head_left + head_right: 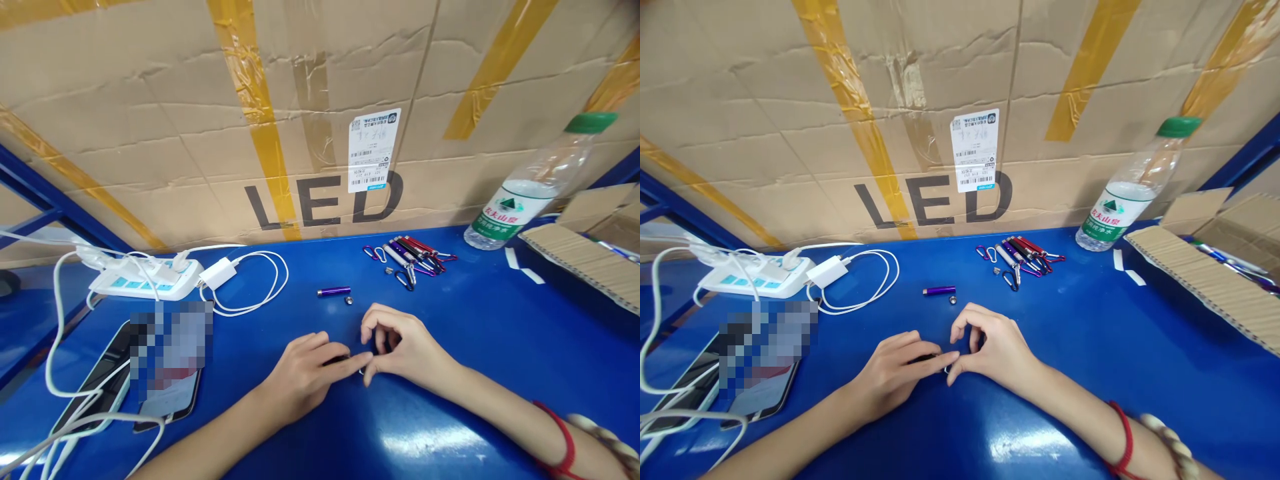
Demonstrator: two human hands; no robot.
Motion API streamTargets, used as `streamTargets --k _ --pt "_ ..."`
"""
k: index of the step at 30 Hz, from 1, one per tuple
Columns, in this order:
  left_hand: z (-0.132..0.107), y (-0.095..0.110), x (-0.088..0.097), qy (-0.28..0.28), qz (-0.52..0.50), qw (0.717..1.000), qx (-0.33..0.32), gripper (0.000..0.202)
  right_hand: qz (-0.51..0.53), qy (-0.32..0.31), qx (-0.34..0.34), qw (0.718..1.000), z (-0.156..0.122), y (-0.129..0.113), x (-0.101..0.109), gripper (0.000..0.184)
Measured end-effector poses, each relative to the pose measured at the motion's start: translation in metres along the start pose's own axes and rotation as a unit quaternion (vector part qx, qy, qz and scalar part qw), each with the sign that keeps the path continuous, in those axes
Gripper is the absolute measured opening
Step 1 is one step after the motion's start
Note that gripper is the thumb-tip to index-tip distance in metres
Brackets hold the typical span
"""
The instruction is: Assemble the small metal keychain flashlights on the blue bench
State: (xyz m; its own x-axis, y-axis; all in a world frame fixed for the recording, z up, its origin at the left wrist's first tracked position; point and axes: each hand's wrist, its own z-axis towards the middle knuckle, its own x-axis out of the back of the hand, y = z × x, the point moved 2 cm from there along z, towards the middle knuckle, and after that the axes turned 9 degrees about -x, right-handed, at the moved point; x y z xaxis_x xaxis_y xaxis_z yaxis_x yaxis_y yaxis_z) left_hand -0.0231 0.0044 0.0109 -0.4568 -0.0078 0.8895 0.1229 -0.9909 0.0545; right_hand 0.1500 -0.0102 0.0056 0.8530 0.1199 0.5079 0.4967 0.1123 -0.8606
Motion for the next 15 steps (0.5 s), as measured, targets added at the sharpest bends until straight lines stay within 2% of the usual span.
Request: streamTargets --k 4,9,15 --pt "0.001 0.000 0.000 0.024 -0.041 0.998 0.030 0.033 0.006 0.017 -0.005 1.000 -0.001 -0.004 0.000 0.031" --pt "0.004 0.003 0.000 0.024 -0.074 0.994 0.081 0.024 0.006 0.035 0.007 0.999 -0.004 -0.006 -0.001 0.023" --pt "0.006 0.006 -0.001 0.033 -0.070 0.991 0.110 0.020 -0.021 0.045 0.089 0.995 -0.010 -0.008 -0.001 0.014"
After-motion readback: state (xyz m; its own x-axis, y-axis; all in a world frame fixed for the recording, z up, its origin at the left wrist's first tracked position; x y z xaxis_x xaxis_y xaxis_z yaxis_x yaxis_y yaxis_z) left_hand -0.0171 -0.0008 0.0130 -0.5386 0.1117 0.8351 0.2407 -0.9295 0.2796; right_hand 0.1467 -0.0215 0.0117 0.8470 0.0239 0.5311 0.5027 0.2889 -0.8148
